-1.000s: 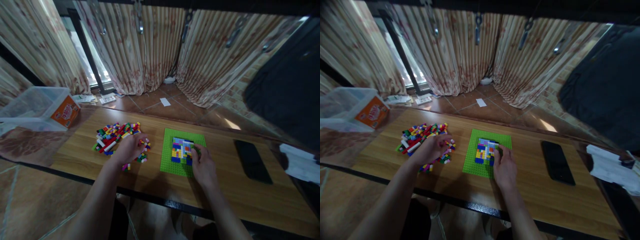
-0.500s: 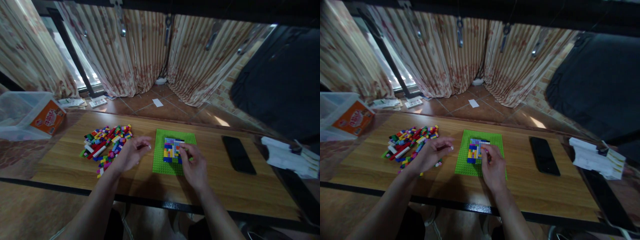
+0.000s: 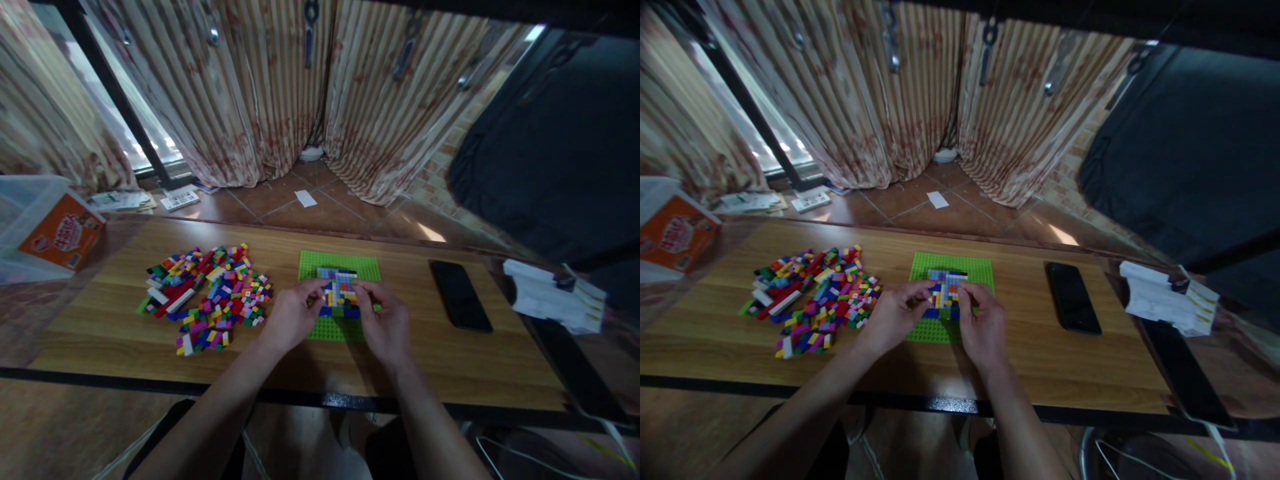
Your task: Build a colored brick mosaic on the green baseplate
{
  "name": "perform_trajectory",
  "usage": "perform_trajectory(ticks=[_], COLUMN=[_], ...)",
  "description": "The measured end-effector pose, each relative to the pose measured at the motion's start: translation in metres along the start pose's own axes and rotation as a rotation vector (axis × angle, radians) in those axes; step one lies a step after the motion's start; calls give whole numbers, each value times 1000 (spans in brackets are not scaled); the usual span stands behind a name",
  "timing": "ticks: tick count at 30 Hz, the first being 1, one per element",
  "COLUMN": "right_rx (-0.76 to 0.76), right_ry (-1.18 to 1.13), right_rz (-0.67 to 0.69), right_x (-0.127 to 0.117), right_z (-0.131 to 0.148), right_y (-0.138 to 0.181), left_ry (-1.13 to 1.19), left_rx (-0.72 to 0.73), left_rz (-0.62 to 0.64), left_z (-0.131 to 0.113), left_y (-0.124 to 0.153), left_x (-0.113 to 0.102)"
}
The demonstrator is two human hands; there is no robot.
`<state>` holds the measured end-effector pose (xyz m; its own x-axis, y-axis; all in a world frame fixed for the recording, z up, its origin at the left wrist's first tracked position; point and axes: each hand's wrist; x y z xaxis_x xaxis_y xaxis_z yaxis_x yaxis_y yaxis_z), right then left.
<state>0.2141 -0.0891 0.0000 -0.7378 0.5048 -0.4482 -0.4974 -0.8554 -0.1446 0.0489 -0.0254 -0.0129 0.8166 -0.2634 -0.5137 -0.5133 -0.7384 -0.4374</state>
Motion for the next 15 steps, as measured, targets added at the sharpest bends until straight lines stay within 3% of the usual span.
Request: perform_trajectory(ticks=[9, 15], right_rx=[-14, 5], right_ry=[34, 51], right_rz=[24, 2], right_x=[1, 0], right_z=[0, -4], right_y=[0, -3], left_ry=[-173, -156], left_rx=[46, 14], left_rz=[59, 13], left_z=[-1, 0], left_y=[-5, -5], left_x=[6, 8])
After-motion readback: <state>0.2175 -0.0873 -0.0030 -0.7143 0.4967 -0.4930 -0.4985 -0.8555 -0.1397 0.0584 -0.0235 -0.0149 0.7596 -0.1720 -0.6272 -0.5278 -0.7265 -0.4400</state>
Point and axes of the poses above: each hand's wrist, its own y-axis away from the middle knuckle, its own x-axis out of the palm, z = x × y, and after that the axes turned 14 degrees about x, right-handed
